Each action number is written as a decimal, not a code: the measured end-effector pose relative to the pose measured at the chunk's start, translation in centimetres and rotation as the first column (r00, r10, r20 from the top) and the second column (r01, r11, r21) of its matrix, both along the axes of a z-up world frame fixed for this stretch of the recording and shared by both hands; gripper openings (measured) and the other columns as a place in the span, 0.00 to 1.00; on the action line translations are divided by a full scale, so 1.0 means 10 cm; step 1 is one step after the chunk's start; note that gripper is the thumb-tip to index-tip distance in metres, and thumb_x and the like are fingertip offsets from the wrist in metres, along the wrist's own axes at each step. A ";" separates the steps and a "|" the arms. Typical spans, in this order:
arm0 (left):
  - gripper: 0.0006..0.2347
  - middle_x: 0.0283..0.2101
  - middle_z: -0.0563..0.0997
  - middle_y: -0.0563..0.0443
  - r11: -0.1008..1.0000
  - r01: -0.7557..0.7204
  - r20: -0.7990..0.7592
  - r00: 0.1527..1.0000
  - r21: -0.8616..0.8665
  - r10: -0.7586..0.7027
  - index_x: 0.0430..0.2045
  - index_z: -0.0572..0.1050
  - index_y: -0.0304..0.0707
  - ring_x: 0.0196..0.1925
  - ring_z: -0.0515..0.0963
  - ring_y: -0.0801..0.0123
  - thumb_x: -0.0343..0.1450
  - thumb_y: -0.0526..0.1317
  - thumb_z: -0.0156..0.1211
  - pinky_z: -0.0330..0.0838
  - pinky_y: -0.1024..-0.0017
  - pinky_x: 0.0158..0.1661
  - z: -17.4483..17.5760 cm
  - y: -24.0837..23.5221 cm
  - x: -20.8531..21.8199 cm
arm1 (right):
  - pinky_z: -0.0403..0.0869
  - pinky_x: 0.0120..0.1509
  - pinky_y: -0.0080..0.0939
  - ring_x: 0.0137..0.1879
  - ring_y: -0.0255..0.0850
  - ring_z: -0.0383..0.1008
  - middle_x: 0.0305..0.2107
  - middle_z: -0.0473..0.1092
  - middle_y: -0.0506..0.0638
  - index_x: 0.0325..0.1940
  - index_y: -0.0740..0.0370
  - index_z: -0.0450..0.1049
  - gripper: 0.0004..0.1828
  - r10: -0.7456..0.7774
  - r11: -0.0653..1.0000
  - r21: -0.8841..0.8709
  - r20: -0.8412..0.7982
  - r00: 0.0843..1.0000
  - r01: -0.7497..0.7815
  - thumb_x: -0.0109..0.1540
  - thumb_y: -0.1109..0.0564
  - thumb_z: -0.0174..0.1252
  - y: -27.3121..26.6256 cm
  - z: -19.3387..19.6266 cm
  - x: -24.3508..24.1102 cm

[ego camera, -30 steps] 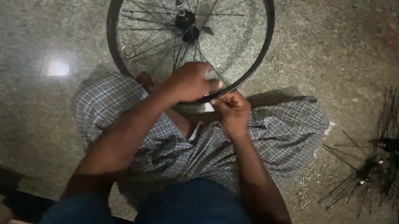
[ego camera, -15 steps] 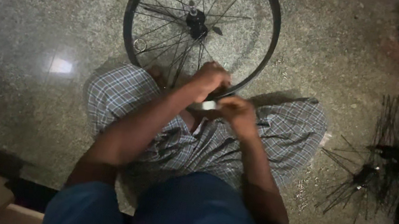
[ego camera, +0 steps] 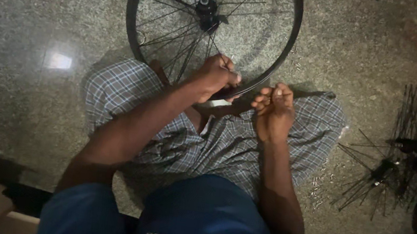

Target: The person sits on the floor and laces a bicycle wheel by inserting spokes into the hub and rim. They thread the spoke ends through the rim holes and secure them with nipples, working systematically around the wheel.

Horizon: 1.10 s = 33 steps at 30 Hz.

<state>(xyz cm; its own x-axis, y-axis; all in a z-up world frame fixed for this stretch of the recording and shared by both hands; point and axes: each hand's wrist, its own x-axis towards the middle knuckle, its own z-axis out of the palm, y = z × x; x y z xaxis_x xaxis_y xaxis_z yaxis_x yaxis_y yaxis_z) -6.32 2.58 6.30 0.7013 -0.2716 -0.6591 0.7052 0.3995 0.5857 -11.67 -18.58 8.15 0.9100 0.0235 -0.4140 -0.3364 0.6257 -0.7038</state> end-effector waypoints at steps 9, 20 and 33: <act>0.12 0.29 0.78 0.33 0.995 -0.062 0.010 0.998 -0.077 0.063 0.35 0.62 0.31 0.25 0.84 0.48 0.66 0.24 0.60 0.80 0.52 0.20 0.22 0.12 0.16 | 0.71 0.41 0.36 0.37 0.36 0.71 0.34 0.72 0.48 0.48 0.61 0.70 0.08 0.038 0.999 -0.014 -0.035 0.999 -0.038 0.71 0.54 0.56 0.12 -0.19 -0.03; 0.11 0.37 0.78 0.39 0.987 -0.040 0.395 0.918 0.155 -0.025 0.36 0.69 0.30 0.37 0.84 0.58 0.69 0.25 0.67 0.83 0.61 0.35 -0.35 0.05 0.72 | 0.71 0.40 0.36 0.36 0.37 0.70 0.33 0.71 0.50 0.55 0.62 0.71 0.09 -0.007 0.992 0.124 0.079 0.997 -0.003 0.76 0.56 0.49 0.24 -0.05 0.47; 0.15 0.27 0.78 0.38 0.998 -0.035 0.120 0.992 -0.050 0.041 0.38 0.62 0.35 0.21 0.81 0.56 0.66 0.26 0.62 0.75 0.56 0.16 -0.19 -0.10 0.70 | 0.76 0.46 0.41 0.40 0.42 0.76 0.38 0.75 0.54 0.52 0.62 0.71 0.06 -0.078 0.993 -0.079 0.115 0.990 0.087 0.71 0.60 0.53 0.27 -0.01 0.47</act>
<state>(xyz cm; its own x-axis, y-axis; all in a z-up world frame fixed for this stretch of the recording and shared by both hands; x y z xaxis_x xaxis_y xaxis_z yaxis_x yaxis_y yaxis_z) 0.71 1.60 4.37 0.7852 -0.2729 -0.5559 0.6146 0.4542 0.6450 -6.99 -15.92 8.04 0.9481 -0.0841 -0.3067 -0.2021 0.5854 -0.7852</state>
